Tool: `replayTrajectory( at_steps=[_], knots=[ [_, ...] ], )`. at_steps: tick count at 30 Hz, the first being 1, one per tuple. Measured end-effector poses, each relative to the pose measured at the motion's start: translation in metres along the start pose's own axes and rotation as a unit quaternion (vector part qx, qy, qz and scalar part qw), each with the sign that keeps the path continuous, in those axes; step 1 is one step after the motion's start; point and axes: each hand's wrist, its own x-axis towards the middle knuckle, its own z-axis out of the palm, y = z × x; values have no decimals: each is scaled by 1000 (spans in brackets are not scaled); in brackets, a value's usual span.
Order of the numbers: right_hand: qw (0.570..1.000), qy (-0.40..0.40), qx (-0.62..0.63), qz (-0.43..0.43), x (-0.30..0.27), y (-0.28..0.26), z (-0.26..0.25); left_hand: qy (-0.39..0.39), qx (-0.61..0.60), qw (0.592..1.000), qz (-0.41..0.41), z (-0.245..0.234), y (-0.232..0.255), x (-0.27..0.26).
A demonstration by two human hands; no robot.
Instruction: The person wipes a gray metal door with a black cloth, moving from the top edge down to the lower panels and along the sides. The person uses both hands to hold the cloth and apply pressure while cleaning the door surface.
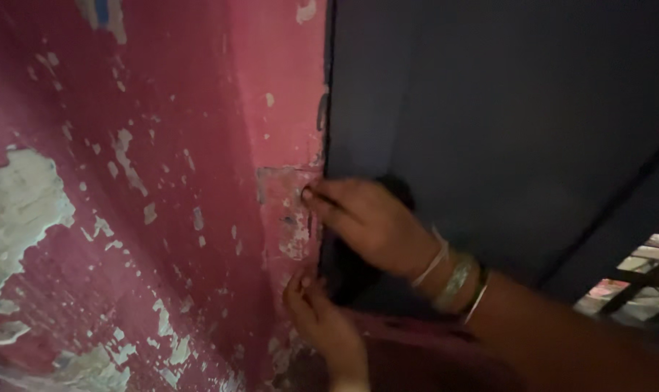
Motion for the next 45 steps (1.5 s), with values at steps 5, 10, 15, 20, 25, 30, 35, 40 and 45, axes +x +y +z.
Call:
replayTrajectory(
  at_steps=[5,10,15,20,25,30,35,40,45],
  knots=[
    [998,-35,-41,19,-46,-22,40,8,79,995,-57,-7,-7,4],
    [997,-74,-1,13,-50,-38,52,11,-83,992,-90,-7,-7,8],
    [999,-30,-19,8,-25,-16,26,16,-83,990,-110,-13,-17,14],
    [995,-71,-36,-57,-21,-8,14,18,-91,983,-157,-10,-17,20],
    [987,-111,-56,-106,-39,-15,24,-7,-128,986,-106,-13,-27,9],
    [974,-143,-70,-159,-23,-5,13,11,-120,986,-111,-7,-29,14],
    [981,-110,-98,-123,-21,13,16,9,-114,986,-124,-4,-42,10],
    [969,-158,-82,-173,-34,0,27,1,-72,993,-91,-7,-36,14],
    [963,-154,-58,-214,-23,6,13,-16,-76,997,-29,-14,-28,11]
  ],
)
